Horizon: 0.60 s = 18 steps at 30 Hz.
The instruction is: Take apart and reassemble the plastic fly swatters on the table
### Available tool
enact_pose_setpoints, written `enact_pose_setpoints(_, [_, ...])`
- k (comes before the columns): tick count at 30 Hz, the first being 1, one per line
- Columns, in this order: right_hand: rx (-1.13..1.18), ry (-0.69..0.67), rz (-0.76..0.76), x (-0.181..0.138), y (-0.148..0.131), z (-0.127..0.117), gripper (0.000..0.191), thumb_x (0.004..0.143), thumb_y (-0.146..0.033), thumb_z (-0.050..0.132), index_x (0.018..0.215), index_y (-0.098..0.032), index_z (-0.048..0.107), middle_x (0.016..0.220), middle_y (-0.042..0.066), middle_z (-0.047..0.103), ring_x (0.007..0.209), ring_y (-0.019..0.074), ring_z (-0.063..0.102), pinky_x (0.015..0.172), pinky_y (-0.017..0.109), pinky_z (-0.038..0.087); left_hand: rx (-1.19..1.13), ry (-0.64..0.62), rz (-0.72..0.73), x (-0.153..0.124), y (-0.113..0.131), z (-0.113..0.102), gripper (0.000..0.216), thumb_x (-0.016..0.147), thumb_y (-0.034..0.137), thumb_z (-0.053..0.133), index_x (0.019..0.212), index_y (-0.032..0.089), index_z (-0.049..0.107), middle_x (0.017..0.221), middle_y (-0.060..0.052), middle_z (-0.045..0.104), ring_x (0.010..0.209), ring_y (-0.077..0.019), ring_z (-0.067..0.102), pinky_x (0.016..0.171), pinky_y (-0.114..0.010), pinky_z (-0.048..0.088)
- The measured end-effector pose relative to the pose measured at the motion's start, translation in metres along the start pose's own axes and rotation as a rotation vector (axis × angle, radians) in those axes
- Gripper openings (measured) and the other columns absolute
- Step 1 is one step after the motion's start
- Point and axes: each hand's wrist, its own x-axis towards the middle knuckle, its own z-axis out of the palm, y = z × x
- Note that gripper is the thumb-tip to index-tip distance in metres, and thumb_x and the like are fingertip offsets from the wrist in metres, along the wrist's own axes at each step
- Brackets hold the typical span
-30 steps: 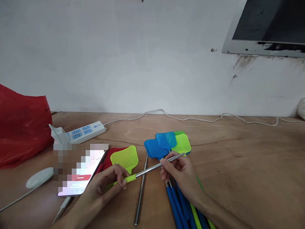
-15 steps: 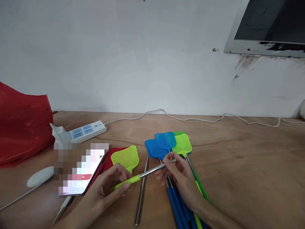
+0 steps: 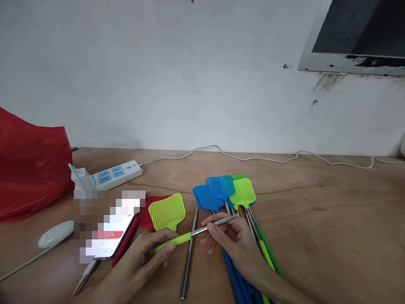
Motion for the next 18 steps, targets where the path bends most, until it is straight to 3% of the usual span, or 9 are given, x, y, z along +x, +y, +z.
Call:
enact_pose_setpoints(4, [0.056, 0.091, -0.028, 0.003, -0.002, -0.003, 0.033, 0.085, -0.05, 0.069, 0.083, -0.017, 0.07, 0.07, 0.003, 0.072, 0.056, 0.0114, 0.063, 0.052, 0.021, 0.054, 0.176, 0.047, 0.161, -0.001, 0.0, -0.006, 0.034, 0.103, 0.037, 0.04, 0.134, 0.031, 0.053, 0.133, -0.004, 0.062, 0.122, -0.0259, 0.057, 0.1, -0.042, 0.05])
enact_pose_setpoints(9, [0.068, 0.291, 0.02, 0.012, -0.008, -0.009, 0.049, 0.08, -0.068, 0.063, 0.071, -0.021, 0.054, 0.041, -0.005, 0.055, 0.033, 0.0083, 0.044, 0.033, 0.017, 0.034, 0.538, 0.116, 0.194, 0.008, -0.018, -0.008, 0.046, 0.101, 0.038, 0.044, 0.144, 0.022, 0.043, 0.148, -0.013, 0.049, 0.136, -0.0342, 0.045, 0.107, -0.057, 0.044])
enact_pose_setpoints(13, [-0.093, 0.248, 0.008, 0.01, -0.006, -0.008, 0.049, 0.086, -0.068, 0.055, 0.071, -0.021, 0.053, 0.034, -0.008, 0.045, 0.031, 0.0068, 0.034, 0.035, 0.017, 0.029, 0.727, 0.153, 0.209, 0.011, -0.037, -0.003, 0.056, 0.1, 0.046, 0.044, 0.147, 0.015, 0.04, 0.15, -0.017, 0.047, 0.139, -0.039, 0.041, 0.103, -0.06, 0.047])
enact_pose_setpoints(18, [-0.174, 0.205, 0.01, 0.009, 0.0, -0.01, 0.045, 0.091, -0.062, 0.05, 0.073, -0.021, 0.054, 0.036, -0.01, 0.044, 0.03, 0.0066, 0.034, 0.036, 0.018, 0.028, 0.718, 0.165, 0.224, 0.012, -0.033, -0.004, 0.044, 0.099, 0.045, 0.046, 0.136, 0.02, 0.051, 0.134, -0.013, 0.062, 0.127, -0.0355, 0.054, 0.1, -0.056, 0.05])
